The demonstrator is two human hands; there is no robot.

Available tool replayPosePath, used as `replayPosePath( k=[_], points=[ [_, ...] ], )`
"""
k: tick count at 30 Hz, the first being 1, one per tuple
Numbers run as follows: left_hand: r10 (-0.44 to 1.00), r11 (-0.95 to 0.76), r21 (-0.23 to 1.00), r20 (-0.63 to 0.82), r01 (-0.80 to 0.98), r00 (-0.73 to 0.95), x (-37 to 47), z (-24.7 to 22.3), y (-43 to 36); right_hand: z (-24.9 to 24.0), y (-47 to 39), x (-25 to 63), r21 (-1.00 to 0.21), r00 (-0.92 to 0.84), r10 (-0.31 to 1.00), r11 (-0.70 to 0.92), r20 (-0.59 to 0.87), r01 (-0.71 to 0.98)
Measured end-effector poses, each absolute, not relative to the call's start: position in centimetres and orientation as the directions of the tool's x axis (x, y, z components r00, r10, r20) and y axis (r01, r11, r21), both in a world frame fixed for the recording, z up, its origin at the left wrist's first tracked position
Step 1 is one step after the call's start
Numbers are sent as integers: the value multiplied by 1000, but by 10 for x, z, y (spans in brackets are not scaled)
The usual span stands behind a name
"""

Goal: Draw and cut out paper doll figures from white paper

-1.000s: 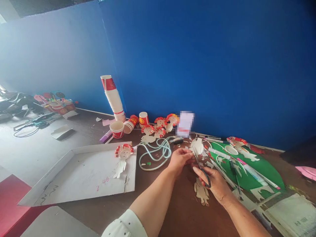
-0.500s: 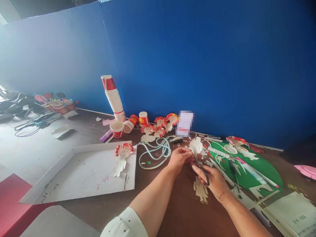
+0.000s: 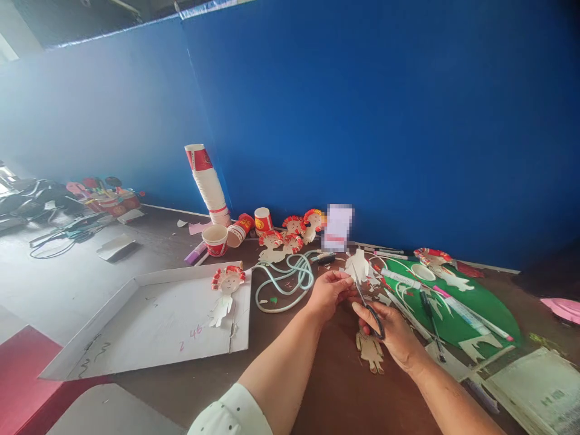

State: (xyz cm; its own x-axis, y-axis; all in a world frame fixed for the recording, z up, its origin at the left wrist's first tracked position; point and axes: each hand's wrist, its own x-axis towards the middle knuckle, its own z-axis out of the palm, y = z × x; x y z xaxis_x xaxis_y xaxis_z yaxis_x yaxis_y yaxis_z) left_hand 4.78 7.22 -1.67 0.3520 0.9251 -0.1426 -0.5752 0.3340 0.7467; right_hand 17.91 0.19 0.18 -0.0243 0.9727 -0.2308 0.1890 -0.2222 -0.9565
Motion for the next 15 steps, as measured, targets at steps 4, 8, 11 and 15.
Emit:
replayPosePath(
  k=[4,8,11,15],
  points=[
    [925,330,759,-140,-562,354,48,-17,72,1,1,180,-954,-18,959,-279,-282,114],
    [923,327,769,-134,-550,361,48,-16,70,0,1,183,-951,-40,953,-297,-302,88],
    [920,332,764,-134,-553,368,48,-17,70,0,1,184,-948,-57,948,-310,-314,66],
    [946,288,731,-114,-618,305,48,-19,74,3,-1,184,-957,-109,953,-275,-284,90]
  ],
)
